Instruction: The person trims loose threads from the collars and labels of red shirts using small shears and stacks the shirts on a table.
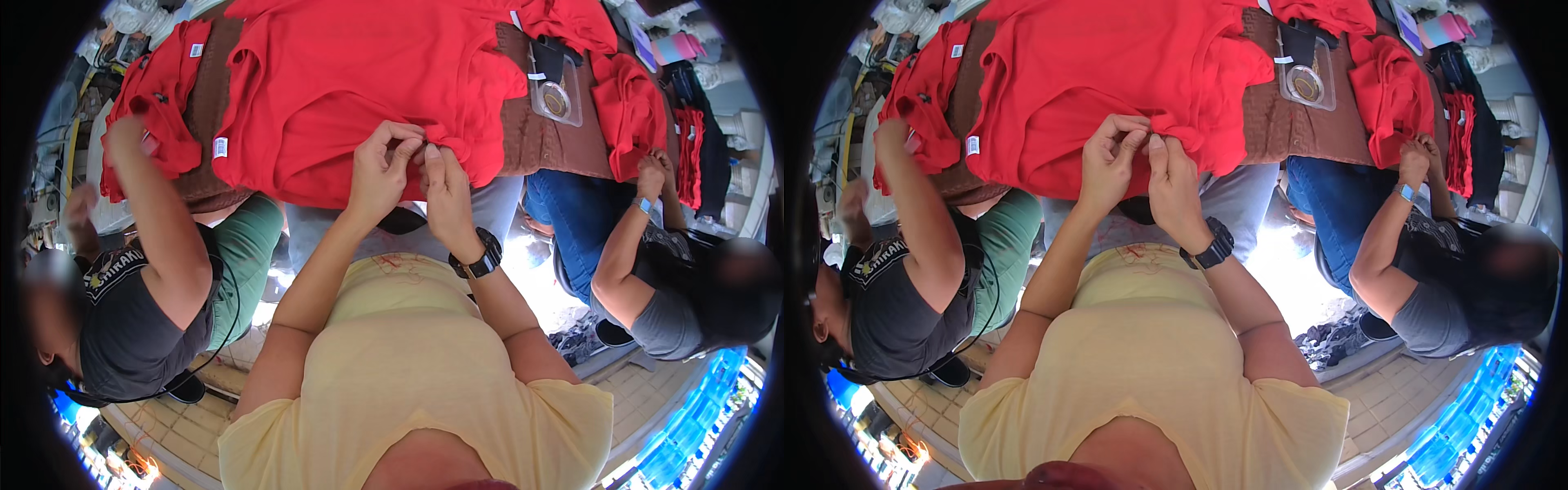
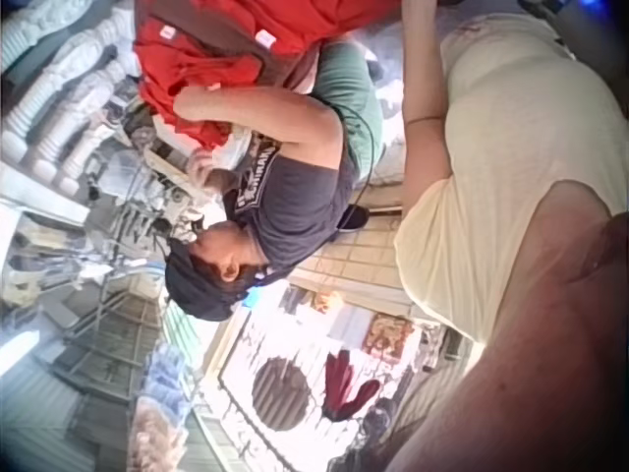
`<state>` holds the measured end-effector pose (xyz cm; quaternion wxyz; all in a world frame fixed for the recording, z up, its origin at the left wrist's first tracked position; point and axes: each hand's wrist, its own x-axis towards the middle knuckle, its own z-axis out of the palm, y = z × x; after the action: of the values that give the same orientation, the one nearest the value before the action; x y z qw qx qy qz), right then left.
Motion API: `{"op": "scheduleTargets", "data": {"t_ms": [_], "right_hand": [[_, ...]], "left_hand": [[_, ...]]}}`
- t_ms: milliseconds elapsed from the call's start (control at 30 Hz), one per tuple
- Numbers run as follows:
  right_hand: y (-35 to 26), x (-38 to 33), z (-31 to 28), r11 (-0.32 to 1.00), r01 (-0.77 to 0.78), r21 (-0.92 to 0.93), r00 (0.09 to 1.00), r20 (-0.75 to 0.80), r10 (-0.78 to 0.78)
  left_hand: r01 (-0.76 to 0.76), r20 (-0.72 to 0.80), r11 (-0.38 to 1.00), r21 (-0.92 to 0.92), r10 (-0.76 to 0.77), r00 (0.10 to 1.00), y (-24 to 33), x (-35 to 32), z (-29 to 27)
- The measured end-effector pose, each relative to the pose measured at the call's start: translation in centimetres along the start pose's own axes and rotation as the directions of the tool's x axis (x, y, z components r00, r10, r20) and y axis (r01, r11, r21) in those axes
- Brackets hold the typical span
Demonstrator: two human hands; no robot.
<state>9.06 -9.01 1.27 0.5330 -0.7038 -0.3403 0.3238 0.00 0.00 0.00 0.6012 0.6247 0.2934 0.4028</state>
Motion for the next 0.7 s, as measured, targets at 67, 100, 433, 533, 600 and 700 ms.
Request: {"op": "scheduleTargets", "data": {"t_ms": [67, 100, 433, 533, 600, 700], "right_hand": [[0.3, 0.3, -0.1, 0.999, 0.004, 0.054, 1.0, -0.013, -0.004], [0.2, 0.4, 0.1, 0.991, -0.026, 0.135, 1.0, -0.002, 0.026], [-1.1, 0.7, -0.5, 0.84, -0.179, 0.511, 0.984, 0.083, 0.159], [-0.9, 0.9, -0.5, 0.834, -0.187, 0.519, 0.982, 0.099, 0.159], [-0.9, 1.1, -0.5, 0.826, -0.207, 0.524, 0.978, 0.11, 0.176], [-1.0, 1.5, -0.4, 0.808, -0.241, 0.538, 0.971, 0.123, 0.207]], "left_hand": [[-0.003, 0.041, 1.0, 0.03, 0.001, 0.999, 0.4, -0.1, 0.1], [-0.027, 0.04, 0.998, 0.059, 0.024, 0.999, 0.7, 0.0, -0.1], [-0.156, 0.023, 0.97, 0.189, 0.154, 0.988, 2.0, 0.0, 0.7], [-0.167, 0.015, 0.966, 0.199, 0.167, 0.986, 2.0, 0.1, 0.7], [-0.171, 0.009, 0.964, 0.203, 0.173, 0.985, 2.0, 0.2, 0.8], [-0.174, 0.007, 0.966, 0.192, 0.176, 0.984, 1.8, 0.1, 0.8]]}}
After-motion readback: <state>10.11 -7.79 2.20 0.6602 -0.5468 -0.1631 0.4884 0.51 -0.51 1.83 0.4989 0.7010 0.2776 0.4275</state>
